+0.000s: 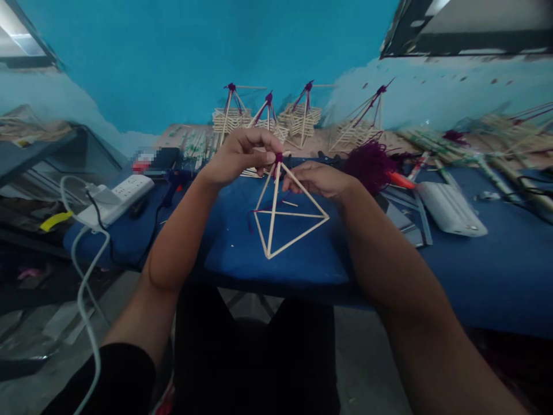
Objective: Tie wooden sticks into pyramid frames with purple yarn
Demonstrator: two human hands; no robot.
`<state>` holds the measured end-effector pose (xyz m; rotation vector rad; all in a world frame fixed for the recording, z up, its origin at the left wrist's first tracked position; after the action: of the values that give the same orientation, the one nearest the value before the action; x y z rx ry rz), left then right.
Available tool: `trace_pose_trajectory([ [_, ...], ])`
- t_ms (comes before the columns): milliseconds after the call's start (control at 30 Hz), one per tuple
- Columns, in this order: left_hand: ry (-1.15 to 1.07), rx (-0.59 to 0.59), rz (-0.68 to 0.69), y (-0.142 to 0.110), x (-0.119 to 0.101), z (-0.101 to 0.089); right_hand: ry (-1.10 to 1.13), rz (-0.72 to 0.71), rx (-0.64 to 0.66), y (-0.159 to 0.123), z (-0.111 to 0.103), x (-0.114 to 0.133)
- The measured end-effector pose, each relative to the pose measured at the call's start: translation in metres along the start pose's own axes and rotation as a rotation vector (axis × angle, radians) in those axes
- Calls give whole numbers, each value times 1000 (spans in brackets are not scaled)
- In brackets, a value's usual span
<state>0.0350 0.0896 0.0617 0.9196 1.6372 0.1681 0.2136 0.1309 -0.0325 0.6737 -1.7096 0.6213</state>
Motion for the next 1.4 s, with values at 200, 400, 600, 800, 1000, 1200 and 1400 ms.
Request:
trace_pose_trajectory([
  [200,40,15,-8,-1,-3,2,129,-217,-176,-4,-15,26],
  [400,147,-2,-20,-1,-14,1,212,-390,-227,-26,-32,76],
  [600,202,-26,-4,-7,-32,0,113,-599,-317,-57,3,130],
  [800,264,-87,-5,-8,-36,-3,-15,-755,-269,-85,54,152],
  [1000,316,-177,22,-7,-35,-9,-205,-792,-80,-98,83,158],
  [1200,330,-197,45,-7,-45,-9,-370,-814,133,-96,112,160],
  [1400,289,-240,52,-6,-40,-13,-315,-792,130,-99,104,160],
])
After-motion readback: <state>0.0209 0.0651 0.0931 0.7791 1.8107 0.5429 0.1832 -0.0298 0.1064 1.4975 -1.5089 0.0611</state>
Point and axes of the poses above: each hand's wrist, its own y-axis towards the middle knuckle, its own z-axis out of the palm, x = y × z, the point moved 8 cm from there along y, towards the middle knuckle
